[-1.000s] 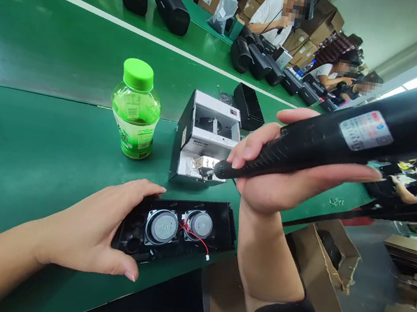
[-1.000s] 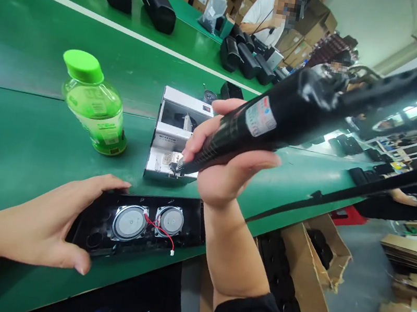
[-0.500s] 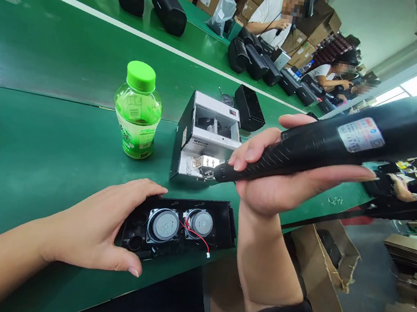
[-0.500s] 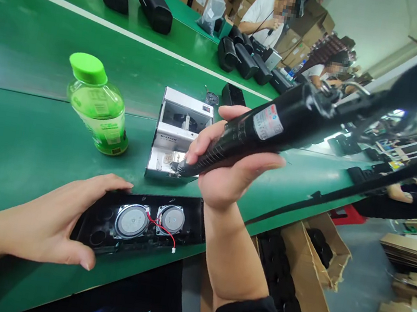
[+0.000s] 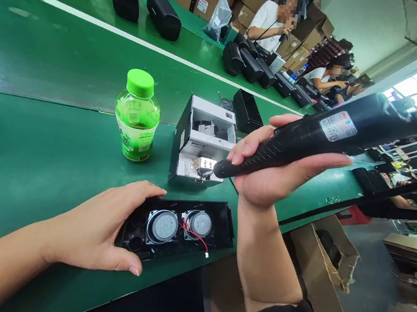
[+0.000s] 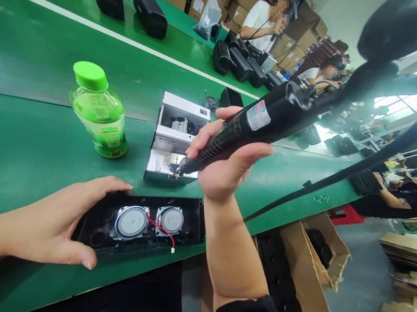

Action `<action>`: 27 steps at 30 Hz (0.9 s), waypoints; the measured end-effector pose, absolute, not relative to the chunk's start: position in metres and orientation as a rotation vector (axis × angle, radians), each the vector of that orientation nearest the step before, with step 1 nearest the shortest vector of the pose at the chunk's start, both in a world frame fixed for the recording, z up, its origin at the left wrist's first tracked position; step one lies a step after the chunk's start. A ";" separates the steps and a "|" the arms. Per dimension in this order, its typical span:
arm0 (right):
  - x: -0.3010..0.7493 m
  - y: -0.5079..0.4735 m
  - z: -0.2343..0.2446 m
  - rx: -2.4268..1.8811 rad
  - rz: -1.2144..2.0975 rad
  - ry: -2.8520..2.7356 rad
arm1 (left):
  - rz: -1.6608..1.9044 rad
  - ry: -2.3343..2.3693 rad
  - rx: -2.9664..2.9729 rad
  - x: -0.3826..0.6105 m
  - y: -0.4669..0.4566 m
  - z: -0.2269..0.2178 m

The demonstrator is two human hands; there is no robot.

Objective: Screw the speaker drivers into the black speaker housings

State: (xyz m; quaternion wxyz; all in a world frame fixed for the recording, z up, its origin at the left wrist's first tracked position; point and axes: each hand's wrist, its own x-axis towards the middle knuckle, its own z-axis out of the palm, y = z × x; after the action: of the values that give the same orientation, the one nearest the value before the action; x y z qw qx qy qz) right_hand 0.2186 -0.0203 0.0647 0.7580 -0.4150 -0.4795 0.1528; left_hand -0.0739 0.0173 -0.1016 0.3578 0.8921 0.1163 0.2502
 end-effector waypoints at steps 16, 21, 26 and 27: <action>0.224 -0.018 0.067 -0.832 0.405 -1.098 | 0.646 0.335 2.322 -0.076 0.012 -0.096; 0.221 -0.028 0.073 -0.915 0.512 -1.036 | 0.691 0.273 2.332 -0.073 0.017 -0.100; 0.209 -0.078 0.083 -0.932 0.554 -1.128 | 0.653 0.245 2.305 -0.073 0.017 -0.090; 0.204 -0.092 0.087 -0.982 0.608 -1.157 | 0.635 0.236 2.307 -0.072 0.018 -0.086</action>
State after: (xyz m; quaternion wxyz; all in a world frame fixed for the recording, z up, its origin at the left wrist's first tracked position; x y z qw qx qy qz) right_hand 0.2043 -0.0925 0.0865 0.6840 -0.4383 -0.5161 0.2714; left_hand -0.0723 0.0177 -0.0861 0.3603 0.8950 0.0915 0.2463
